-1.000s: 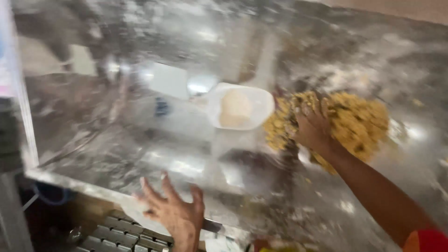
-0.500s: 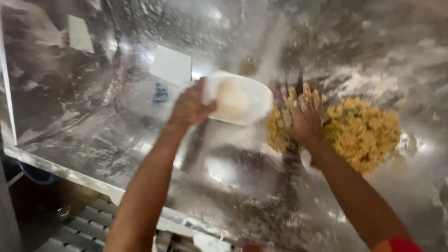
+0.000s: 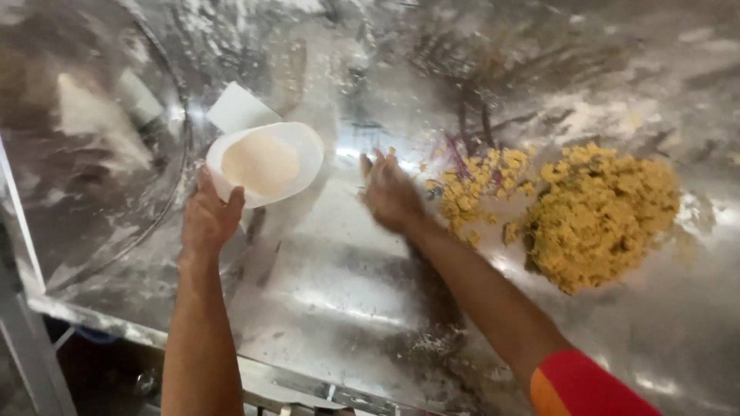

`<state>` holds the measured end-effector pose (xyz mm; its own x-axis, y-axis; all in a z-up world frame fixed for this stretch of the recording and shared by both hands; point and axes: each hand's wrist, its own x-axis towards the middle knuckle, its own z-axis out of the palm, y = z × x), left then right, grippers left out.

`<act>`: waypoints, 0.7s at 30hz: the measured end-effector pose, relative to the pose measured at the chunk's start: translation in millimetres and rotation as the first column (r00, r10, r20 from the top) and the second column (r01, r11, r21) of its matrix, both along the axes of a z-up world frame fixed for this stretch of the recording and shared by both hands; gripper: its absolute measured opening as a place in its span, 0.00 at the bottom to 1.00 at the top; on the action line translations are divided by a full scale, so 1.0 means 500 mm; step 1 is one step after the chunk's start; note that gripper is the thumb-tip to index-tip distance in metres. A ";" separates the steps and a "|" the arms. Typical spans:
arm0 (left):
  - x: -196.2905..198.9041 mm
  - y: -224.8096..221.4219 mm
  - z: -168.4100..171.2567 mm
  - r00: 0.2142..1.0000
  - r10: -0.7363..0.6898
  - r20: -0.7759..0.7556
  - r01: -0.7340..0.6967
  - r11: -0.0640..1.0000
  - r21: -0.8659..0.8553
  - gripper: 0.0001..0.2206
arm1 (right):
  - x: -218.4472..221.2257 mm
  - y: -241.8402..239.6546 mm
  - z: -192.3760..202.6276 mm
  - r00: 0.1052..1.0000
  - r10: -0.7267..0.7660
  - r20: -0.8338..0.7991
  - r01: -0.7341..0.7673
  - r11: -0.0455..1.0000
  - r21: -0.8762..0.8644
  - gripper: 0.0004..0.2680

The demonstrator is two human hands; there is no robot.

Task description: The person is manually kneading a large batch of dough on a stainless steel surface, folding and pressing it to develop its structure.

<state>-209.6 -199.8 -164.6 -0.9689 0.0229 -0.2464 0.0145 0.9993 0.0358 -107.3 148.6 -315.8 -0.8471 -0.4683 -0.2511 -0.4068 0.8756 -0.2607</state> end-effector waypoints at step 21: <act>0.181 0.222 0.394 0.959 -0.212 0.188 0.155 0.948 0.278 0.26 | 0.139 0.144 0.237 0.832 0.032 0.554 0.352 0.742 -0.571 0.27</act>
<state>-118.8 -89.0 32.4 -0.8670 0.2858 -0.4082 0.1607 0.9358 0.3138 -37.9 220.6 -197.5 -0.7615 -0.5428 -0.3542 0.0818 0.4617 -0.8833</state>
